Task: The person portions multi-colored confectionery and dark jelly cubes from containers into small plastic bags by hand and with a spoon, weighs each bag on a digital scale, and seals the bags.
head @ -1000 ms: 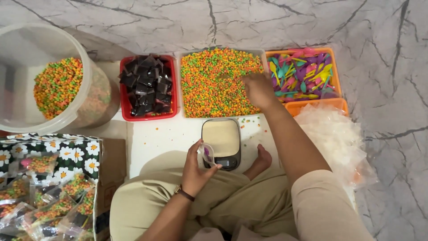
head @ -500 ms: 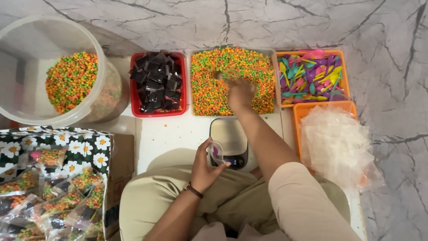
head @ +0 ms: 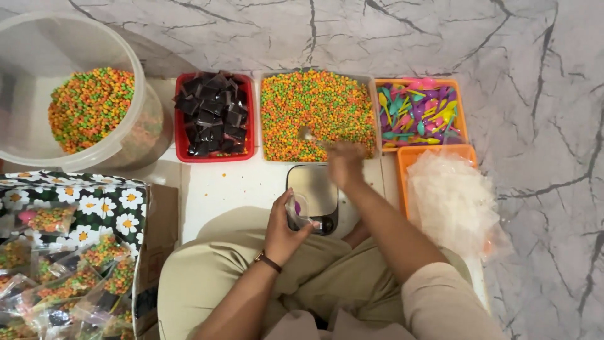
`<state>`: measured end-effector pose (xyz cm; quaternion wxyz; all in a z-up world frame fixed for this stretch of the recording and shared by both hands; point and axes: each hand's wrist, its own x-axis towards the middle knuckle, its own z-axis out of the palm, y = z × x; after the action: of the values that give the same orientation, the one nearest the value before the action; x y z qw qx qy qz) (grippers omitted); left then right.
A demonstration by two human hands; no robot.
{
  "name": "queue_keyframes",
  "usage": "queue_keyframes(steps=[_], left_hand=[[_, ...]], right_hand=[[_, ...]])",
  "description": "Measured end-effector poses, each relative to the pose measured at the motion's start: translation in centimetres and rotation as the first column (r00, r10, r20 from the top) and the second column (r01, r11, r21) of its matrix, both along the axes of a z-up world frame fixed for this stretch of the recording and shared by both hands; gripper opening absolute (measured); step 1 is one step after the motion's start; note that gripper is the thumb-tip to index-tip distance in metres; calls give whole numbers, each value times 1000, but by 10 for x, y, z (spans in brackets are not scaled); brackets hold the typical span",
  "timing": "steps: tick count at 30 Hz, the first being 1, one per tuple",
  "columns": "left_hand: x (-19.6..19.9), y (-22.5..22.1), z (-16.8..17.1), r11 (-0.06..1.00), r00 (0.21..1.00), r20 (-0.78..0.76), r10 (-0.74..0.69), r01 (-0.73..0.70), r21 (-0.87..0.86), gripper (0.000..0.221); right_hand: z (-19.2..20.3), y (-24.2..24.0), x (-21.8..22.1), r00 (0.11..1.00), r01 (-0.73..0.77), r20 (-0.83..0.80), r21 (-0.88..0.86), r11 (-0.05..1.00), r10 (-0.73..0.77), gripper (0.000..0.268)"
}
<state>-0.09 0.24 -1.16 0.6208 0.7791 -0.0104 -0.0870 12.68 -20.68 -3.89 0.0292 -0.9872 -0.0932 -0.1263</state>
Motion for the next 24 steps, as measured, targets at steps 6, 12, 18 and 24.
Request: queue_keyframes(steps=[6, 12, 18, 24], left_hand=[[-2, 3, -8, 995, 997, 54, 49, -53, 79, 101], [-3, 1, -20, 998, 999, 1, 54, -54, 31, 103], [-2, -1, -19, 997, 998, 4, 60, -60, 40, 100], [-2, -1, -9, 991, 992, 19, 121, -122, 52, 103]], right_hand=[[-83, 18, 10, 984, -33, -170, 127, 991, 55, 36], [-99, -76, -6, 984, 176, 15, -76, 981, -176, 35], [-15, -129, -20, 970, 232, -108, 152, 961, -217, 28], [30, -119, -36, 889, 392, -123, 700, 597, -440, 16]])
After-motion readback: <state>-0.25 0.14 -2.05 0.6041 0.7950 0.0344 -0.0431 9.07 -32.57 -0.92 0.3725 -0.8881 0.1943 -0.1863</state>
